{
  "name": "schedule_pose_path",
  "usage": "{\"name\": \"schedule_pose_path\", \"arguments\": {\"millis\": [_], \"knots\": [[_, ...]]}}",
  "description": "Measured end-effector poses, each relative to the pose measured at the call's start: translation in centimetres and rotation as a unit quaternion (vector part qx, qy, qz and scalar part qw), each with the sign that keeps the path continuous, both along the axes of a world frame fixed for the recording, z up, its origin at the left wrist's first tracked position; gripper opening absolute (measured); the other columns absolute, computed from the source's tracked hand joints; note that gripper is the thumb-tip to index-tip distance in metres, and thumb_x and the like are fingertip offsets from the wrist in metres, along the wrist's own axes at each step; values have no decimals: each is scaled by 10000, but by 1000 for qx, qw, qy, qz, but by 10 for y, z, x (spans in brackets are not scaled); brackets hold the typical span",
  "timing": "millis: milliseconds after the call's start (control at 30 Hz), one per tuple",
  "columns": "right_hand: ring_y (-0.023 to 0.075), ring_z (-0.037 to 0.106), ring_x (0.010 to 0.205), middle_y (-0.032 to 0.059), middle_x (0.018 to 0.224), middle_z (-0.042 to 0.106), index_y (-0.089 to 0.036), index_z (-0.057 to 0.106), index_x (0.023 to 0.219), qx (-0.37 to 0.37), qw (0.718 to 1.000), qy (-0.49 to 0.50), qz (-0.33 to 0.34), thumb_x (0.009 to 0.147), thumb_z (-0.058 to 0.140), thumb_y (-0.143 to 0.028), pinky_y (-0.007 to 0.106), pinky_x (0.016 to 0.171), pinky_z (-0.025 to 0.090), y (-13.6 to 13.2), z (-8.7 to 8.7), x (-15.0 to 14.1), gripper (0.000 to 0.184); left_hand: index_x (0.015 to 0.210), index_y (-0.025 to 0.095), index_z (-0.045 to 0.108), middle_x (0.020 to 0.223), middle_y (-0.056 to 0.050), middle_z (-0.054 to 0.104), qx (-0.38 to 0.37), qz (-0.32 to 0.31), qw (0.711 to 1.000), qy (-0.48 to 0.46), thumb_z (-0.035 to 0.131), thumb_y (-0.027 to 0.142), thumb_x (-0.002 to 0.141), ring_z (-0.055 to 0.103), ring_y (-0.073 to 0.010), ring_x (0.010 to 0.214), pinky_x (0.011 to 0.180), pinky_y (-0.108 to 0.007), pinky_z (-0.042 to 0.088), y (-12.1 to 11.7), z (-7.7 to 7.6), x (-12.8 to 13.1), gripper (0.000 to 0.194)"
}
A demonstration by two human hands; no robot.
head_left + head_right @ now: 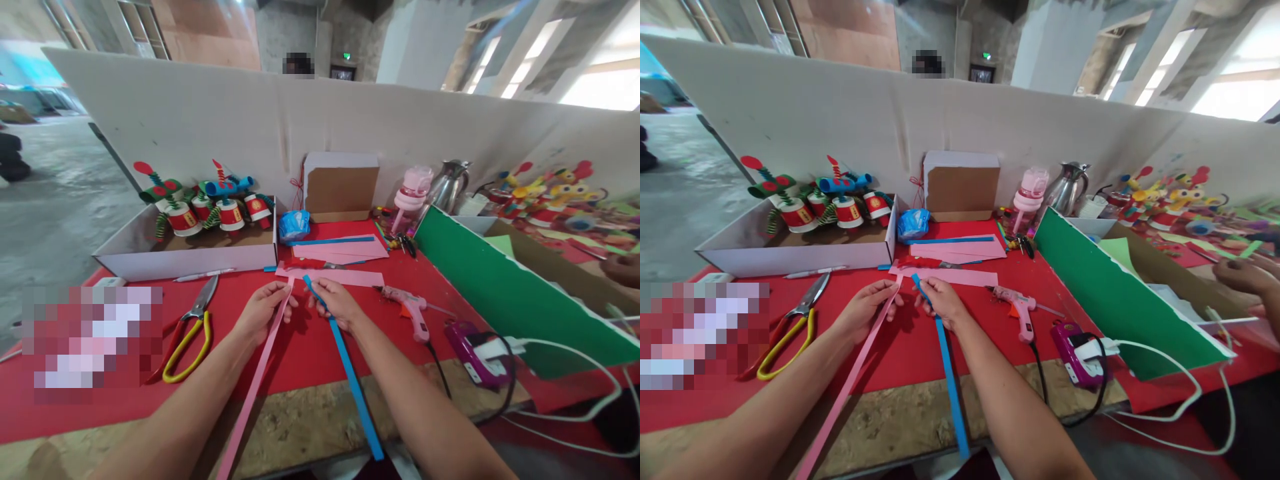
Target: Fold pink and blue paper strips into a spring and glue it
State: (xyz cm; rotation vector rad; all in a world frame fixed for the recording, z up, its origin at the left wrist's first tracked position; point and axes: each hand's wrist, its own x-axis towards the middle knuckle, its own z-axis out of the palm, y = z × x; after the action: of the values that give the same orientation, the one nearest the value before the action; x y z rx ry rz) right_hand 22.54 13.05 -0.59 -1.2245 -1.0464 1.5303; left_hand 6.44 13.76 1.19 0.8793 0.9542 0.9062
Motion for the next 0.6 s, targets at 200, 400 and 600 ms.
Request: {"name": "schedule_pose_path", "arguments": {"millis": [200,400,600], "knots": [[68,540,482,-19,628,622,-168,538,737,-9,1000,13,8,775,605,-294,182,471,411,-5,3,-4,148,704,158,506,552,-2,632,1,0,999,35,669,283,711,501,-78,368,369,-189,434,-1,0,2,206],[30,367,374,-36,583,588,-169,549,712,5,1000,-26,12,771,593,-390,159,359,212,-5,4,-1,233,688,162,493,529,-5,627,7,-16,998,54,660,310,714,496,-80,353,345,-186,426,-1,-5,5,224],[27,322,359,-43,571,581,-171,557,716,37,998,-55,10,707,640,-400,172,352,175,-5,3,-3,243,722,162,498,524,11,614,8,-26,997,76,631,298,739,505,-79,352,353,-182,431,-2,-5,6,191]]}}
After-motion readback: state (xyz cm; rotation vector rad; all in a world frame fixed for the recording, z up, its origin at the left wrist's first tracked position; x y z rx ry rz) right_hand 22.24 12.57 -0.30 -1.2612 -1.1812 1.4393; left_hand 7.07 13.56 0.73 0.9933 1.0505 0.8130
